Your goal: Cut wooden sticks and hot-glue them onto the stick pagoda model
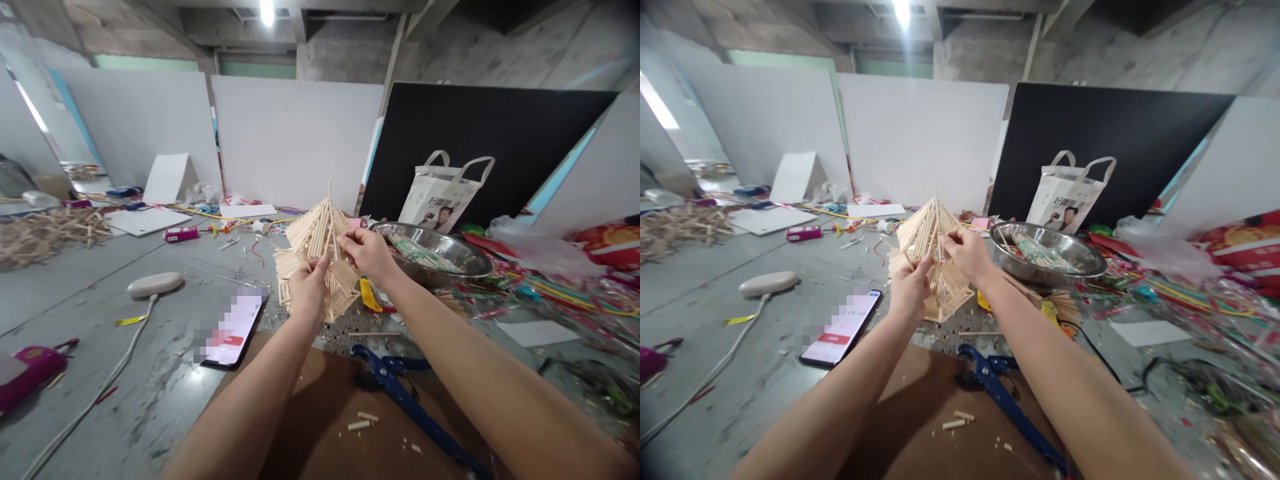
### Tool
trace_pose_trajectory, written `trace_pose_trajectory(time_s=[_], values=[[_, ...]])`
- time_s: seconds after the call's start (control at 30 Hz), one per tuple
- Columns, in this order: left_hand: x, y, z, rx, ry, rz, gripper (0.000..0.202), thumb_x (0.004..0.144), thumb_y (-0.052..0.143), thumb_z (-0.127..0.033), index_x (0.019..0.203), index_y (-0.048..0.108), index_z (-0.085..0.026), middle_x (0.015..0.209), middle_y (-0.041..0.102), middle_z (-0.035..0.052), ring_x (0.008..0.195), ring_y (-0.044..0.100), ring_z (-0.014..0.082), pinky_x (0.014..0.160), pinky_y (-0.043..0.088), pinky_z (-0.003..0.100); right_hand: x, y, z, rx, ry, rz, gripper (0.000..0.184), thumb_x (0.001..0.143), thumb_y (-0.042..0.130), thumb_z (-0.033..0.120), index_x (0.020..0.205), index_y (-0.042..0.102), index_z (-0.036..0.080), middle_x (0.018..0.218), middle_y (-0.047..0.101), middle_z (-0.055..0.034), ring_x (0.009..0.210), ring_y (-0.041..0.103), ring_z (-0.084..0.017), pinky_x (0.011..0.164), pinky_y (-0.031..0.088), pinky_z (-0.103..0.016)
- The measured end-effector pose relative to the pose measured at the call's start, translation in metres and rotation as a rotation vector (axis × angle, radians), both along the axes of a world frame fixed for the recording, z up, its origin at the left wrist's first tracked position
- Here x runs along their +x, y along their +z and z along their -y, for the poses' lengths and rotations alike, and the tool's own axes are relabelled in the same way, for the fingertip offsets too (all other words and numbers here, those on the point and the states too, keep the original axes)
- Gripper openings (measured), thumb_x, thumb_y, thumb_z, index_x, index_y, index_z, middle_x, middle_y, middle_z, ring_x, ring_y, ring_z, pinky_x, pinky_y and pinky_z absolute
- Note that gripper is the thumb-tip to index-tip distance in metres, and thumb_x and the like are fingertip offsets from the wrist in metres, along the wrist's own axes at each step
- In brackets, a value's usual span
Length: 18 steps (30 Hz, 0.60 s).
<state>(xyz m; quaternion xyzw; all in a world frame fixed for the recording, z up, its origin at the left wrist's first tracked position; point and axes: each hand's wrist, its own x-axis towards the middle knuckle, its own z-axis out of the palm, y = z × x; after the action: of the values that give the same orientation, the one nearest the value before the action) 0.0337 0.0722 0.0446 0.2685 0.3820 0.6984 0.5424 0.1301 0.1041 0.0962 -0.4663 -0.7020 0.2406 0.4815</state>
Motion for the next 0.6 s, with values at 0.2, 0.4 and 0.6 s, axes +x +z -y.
trace_pose_trajectory(time_s=[0.2, 0.4, 0.6], values=[[-0.0003, -0.0008, -0.0051, 0.058, -0.030, 0.040, 0.033, 0.055, 0.066, -0.039, 0.058, 0.043, -0.015, 0.036, 0.031, -0.0112, 0.030, 0.026, 0.0009, 0.035, 0.019, 0.015, -0.0015, -0.0021, -0.0005, 0.102, -0.085, 0.109, 0.013, 0.068, 0.051, 0.029, 0.065, 0.052, 0.017, 0.053, 0.050, 0.0035, 0.045, 0.043, -0.008, 0.050, 0.037, -0.023], [-0.0004, 0.0037, -0.0040, 0.032, -0.097, 0.069, 0.033, 0.058, 0.064, -0.040, 0.059, 0.039, -0.017, 0.032, 0.027, -0.0122, 0.026, 0.020, 0.0016, 0.031, 0.012, 0.016, -0.0039, -0.0026, 0.0025, 0.317, -0.117, 0.282, 0.017, 0.072, 0.047, 0.022, 0.085, 0.057, 0.016, 0.074, 0.056, -0.0021, 0.058, 0.049, -0.010, 0.057, 0.040, -0.024], [-0.0013, 0.0037, -0.0034, 0.044, -0.114, 0.067, 0.036, 0.057, 0.064, -0.042, 0.058, 0.037, -0.018, 0.034, 0.026, -0.0124, 0.026, 0.021, 0.0011, 0.031, 0.013, 0.016, -0.0078, -0.0057, 0.0083, 0.453, -0.168, 0.574, 0.035, 0.076, 0.041, 0.019, 0.108, 0.056, 0.021, 0.097, 0.055, -0.0072, 0.078, 0.053, -0.016, 0.069, 0.042, -0.028]])
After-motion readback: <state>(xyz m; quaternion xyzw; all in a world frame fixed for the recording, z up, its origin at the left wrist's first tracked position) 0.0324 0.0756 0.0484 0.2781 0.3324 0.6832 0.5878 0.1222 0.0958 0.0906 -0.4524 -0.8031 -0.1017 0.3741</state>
